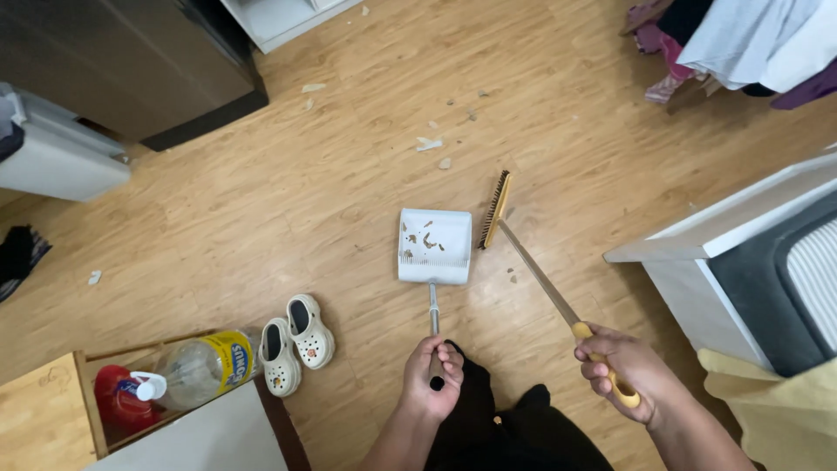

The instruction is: Sweeping debris from a wooden floor into a dustpan using a broom.

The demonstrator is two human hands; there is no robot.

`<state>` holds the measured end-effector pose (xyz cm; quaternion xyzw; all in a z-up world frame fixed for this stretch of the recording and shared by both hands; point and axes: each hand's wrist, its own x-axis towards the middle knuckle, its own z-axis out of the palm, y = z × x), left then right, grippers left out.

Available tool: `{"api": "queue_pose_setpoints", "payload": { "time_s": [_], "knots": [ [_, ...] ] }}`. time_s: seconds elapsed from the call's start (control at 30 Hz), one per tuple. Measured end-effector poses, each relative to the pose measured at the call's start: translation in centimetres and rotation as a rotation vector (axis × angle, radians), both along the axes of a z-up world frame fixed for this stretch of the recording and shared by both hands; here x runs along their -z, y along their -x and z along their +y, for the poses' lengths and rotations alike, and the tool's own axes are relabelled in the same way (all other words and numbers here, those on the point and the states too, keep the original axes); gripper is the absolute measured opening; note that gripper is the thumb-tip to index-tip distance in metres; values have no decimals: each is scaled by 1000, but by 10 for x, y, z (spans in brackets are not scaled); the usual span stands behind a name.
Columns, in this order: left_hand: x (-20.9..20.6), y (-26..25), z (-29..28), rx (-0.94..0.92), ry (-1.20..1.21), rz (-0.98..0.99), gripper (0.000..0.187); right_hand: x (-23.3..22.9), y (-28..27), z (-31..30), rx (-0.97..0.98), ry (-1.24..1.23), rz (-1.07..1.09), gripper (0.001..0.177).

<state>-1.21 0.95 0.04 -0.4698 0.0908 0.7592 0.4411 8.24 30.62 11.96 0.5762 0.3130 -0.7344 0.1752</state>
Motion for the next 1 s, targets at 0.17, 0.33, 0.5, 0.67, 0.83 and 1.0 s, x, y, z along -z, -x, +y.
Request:
{"api": "queue_pose_setpoints", "payload": {
  "time_s": [0.17,0.33,0.5,0.67,0.83,1.0],
  "knots": [
    [14,-6,10,53,-69,-9,24,-18,-22,-2,1,-64,-77,54],
    [19,-12,21,60,-73,58,24,-51,-64,-10,-4,-125,-232,44],
    [27,-18,24,82,-115,29,24,-46,-102,-6,-2,-31,-342,13],
    [32,-9,17,77,-208,50,26,-19,-116,-2,48,59,-401,11],
    [36,2,14,84,-137,71,26,72,-120,-16,318,334,-207,18],
    [18,11,8,66,-4,112,23,112,-74,-36,233,278,-91,11]
  ]
}}
